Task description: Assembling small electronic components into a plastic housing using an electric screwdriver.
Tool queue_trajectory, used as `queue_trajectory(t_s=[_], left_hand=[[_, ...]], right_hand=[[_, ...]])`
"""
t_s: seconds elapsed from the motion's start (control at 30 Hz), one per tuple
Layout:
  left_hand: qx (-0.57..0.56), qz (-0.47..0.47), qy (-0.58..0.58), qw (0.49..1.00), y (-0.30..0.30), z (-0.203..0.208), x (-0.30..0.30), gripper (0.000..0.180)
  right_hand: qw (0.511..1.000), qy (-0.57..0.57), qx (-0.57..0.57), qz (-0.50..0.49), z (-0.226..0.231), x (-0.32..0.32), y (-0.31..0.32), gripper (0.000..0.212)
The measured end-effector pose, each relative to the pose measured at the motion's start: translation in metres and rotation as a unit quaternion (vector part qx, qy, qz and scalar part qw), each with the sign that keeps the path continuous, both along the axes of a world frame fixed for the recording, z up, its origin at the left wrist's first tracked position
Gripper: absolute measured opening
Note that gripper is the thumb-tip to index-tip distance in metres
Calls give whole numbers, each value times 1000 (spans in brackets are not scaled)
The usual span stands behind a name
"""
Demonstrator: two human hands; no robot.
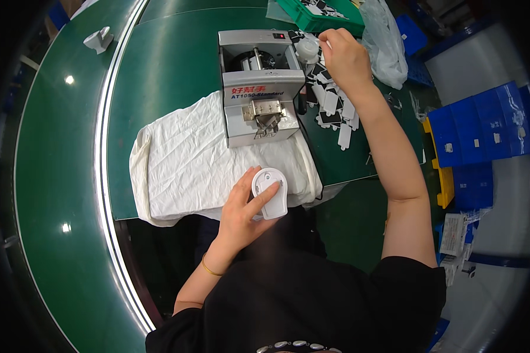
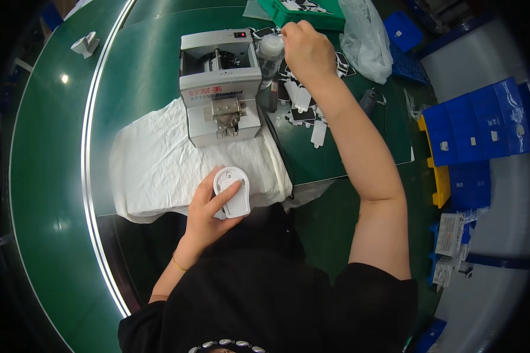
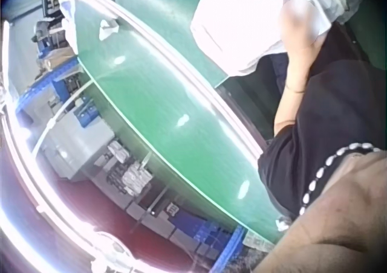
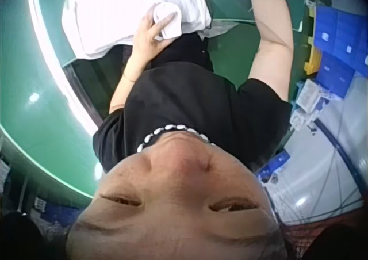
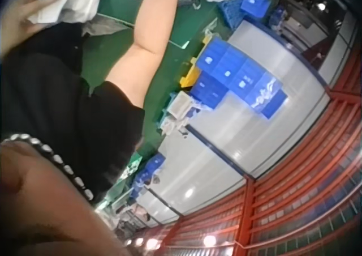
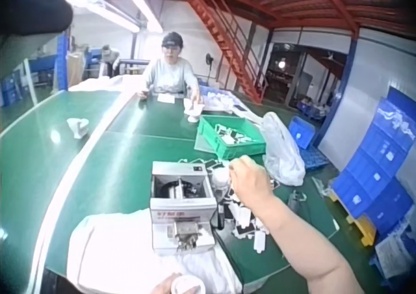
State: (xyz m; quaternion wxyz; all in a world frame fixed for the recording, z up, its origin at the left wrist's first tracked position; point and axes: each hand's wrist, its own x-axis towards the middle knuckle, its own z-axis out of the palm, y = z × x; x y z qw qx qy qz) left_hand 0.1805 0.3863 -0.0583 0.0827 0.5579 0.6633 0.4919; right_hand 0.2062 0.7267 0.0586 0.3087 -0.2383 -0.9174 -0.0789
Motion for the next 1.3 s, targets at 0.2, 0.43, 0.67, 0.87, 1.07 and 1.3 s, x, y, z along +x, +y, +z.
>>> queue_trajectory(t_s=[0.2, 0.43, 0.67, 0.87, 1.07, 1.3], left_hand=[[0, -8, -5, 1000, 0, -4, -1, 72], [-10, -3, -20, 1000, 0, -1, -2, 69], [-4, -4, 1, 1000, 1, -6, -3, 69], [12, 10, -23, 1000, -3, -10, 0, 70], [17, -11, -14, 1000, -2, -12, 0, 70], [23, -2, -27, 999, -1, -12, -1, 69]], right_hand=[[994, -23, 9, 107, -9, -1, 0, 13], [985, -36, -62, 157, -8, 2, 0, 20], [939, 149, -28, 310, -14, -5, 6, 14], [984, 78, -57, 148, -10, 32, -28, 23], [923, -67, -161, 344, -31, 79, -159, 40], [908, -95, -194, 358, -53, 85, -153, 37]])
